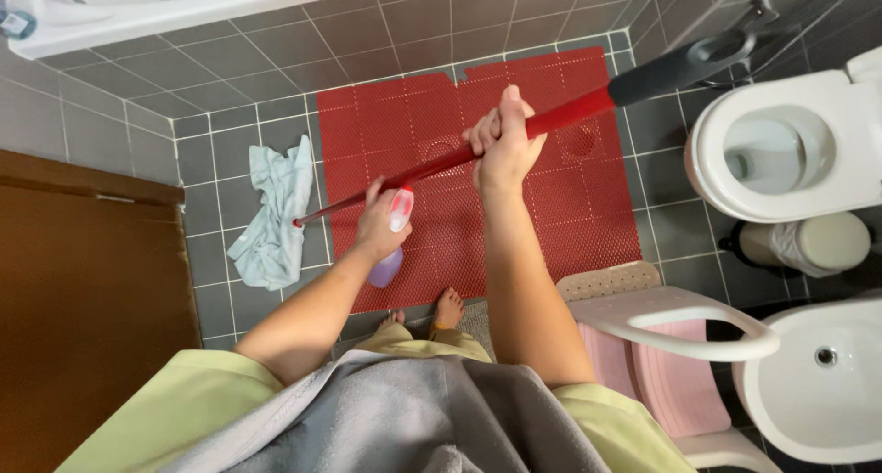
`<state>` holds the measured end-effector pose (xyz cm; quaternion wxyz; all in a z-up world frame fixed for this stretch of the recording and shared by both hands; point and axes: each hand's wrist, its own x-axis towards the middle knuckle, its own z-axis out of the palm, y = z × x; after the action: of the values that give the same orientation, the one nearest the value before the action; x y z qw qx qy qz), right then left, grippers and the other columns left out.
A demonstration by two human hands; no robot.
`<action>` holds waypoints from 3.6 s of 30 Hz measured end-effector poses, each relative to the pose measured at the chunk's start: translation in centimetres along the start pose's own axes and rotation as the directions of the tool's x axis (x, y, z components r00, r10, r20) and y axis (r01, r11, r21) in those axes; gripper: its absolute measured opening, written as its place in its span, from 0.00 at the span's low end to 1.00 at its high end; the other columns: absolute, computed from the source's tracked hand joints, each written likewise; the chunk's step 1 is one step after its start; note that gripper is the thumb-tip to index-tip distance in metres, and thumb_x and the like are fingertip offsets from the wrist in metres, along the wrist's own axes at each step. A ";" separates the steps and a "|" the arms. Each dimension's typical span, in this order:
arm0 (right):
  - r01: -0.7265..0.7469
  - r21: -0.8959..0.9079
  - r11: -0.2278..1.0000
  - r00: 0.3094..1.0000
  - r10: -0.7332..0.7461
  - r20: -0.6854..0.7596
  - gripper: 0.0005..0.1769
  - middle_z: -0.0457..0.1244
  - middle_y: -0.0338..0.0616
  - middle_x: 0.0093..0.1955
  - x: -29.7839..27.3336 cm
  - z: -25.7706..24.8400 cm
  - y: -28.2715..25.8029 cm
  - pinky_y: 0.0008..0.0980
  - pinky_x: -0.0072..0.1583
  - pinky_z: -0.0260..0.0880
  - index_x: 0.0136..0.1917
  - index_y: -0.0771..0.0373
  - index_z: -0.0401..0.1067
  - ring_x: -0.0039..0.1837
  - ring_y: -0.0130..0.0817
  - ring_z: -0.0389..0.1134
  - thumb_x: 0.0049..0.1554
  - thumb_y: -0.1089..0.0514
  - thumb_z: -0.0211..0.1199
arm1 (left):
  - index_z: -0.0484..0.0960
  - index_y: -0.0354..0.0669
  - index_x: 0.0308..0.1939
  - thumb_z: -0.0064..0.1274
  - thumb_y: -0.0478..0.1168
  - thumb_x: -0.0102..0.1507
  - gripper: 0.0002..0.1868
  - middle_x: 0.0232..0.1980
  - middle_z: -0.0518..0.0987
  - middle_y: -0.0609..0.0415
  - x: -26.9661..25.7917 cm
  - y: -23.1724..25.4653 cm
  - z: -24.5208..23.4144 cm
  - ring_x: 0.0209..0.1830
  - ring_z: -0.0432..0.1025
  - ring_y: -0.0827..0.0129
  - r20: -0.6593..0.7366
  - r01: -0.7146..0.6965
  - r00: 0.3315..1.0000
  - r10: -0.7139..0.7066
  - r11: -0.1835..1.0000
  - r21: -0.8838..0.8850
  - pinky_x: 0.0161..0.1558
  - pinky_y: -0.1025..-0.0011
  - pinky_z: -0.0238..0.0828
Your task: The person mops the bathroom floor using a red mop and a spray bottle. They move a red bath mat and a beige mat aside to clean underneath, then continue mopping the tiled floor.
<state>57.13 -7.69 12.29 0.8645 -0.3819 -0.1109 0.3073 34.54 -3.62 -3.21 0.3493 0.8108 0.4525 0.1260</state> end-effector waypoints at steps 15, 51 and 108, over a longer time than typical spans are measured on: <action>0.093 -0.105 0.990 0.993 -0.099 -0.060 0.26 0.49 0.35 0.22 -1.3 -0.4 -4.2 0.35 0.33 0.63 0.28 0.55 0.55 0.24 0.27 0.50 0.67 0.51 0.55 | 0.76 0.49 0.59 0.65 0.39 0.49 0.32 0.78 0.57 0.45 0.9 1.4 1.9 0.68 0.68 0.44 0.084 -0.166 0.982 0.170 0.985 -0.051 0.60 0.55 0.72; 0.365 -0.174 0.915 0.832 -0.404 -0.381 0.22 0.48 0.32 0.25 -7.5 6.4 -2.5 0.34 0.33 0.62 0.32 0.56 0.55 0.25 0.26 0.50 0.65 0.51 0.58 | 0.76 0.42 0.58 0.64 0.37 0.49 0.32 0.74 0.64 0.40 4.7 -2.3 -3.0 0.74 0.61 0.48 0.168 -0.466 0.854 0.492 0.867 -0.175 0.65 0.57 0.67; -0.210 -0.630 0.748 0.967 0.063 -0.247 0.29 0.67 0.55 0.65 -22.5 6.8 40.1 0.35 0.64 0.70 0.71 0.67 0.65 0.65 0.39 0.69 0.63 0.48 0.57 | 0.74 0.56 0.71 0.65 0.39 0.59 0.35 0.71 0.62 0.40 1.2 -25.8 -14.1 0.62 0.72 0.45 0.030 -0.402 0.912 0.410 0.905 -0.136 0.64 0.59 0.72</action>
<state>18.64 3.36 -11.28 0.6594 -0.6957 -0.0903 0.2701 11.22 12.70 -10.68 0.3794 0.8666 0.2546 0.2007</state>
